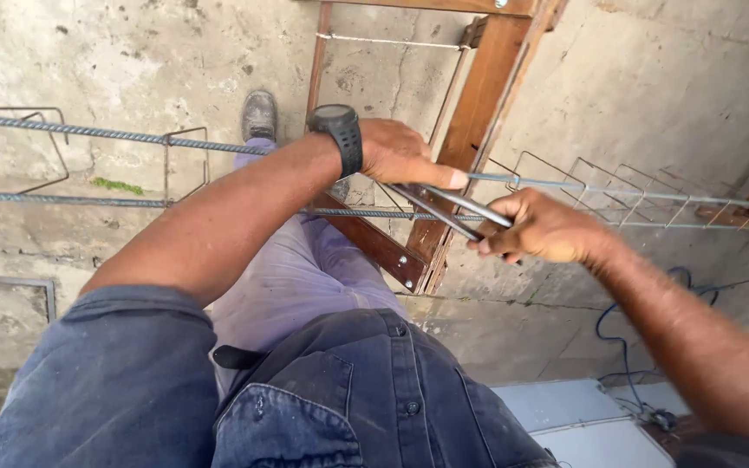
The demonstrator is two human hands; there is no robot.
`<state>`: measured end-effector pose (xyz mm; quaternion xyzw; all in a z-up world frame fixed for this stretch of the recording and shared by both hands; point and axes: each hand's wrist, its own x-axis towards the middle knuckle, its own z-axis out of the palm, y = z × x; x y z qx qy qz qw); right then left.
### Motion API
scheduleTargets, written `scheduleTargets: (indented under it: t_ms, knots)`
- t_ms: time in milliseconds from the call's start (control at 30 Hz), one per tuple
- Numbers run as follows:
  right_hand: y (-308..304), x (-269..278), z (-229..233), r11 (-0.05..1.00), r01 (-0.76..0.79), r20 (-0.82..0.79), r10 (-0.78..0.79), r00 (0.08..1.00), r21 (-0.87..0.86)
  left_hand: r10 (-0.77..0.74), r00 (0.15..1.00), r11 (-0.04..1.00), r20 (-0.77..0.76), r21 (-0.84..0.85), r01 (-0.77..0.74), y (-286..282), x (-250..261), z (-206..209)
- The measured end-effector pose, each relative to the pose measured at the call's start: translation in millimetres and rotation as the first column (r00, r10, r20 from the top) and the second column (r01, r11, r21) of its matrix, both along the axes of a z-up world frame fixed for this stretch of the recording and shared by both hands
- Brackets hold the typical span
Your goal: The person ties a rebar cage using wire and pliers. They wrap the wire around the intersections of the steel bars and twist it tight with the pliers to secure the structure.
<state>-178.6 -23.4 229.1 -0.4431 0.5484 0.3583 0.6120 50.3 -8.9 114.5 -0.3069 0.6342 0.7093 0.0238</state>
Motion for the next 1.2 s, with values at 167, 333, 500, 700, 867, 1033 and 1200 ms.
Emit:
scheduleTargets:
  t_ms: [167, 333, 500, 700, 867, 1033, 1200]
  knots:
    - [112.7, -86.5, -23.7, 0.957, 0.287, 0.272, -0.266, 0.925, -0.04, -0.015, 0.981, 0.923, 0.194, -0.375, 0.088, 36.2, -56.5, -34.4]
    - [188.9, -130.0, -25.3, 0.873, 0.461, 0.507, -0.329, 0.797, -0.157, -0.073, 0.918, 0.818, 0.39, -0.504, 0.279, 74.8, -88.6, -67.1]
    - [273.2, -224.9, -74.6, 0.802, 0.517, 0.468, -0.349, 0.812, -0.299, 0.496, 0.828, 0.785, 0.26, -0.543, -0.299, 68.4, -56.2, -40.2]
    - [270.7, -283.9, -133.2, 0.278, 0.424, 0.307, -0.379, 0.873, -0.862, 0.893, 0.44, 0.439, 0.099, 0.034, -0.898, 110.0, -60.5, -20.8]
    - [227.4, -319.3, -206.3, -0.002, 0.251, 0.234, -0.37, 0.899, -0.968, 0.958, 0.255, 0.231, 0.133, 0.168, -0.958, 127.5, -84.2, 20.2]
    - [223.8, -322.9, -253.8, -0.069, 0.015, 0.035, -0.302, 0.953, -0.998, 0.986, 0.069, 0.03, 0.152, 0.245, -0.969, 134.0, -98.7, 41.5]
    - [220.4, -331.5, -272.6, 0.125, -0.005, -0.047, -0.336, 0.941, -0.992, 0.99, 0.141, 0.13, 0.009, 0.322, -0.938, 141.6, -92.1, 24.9]
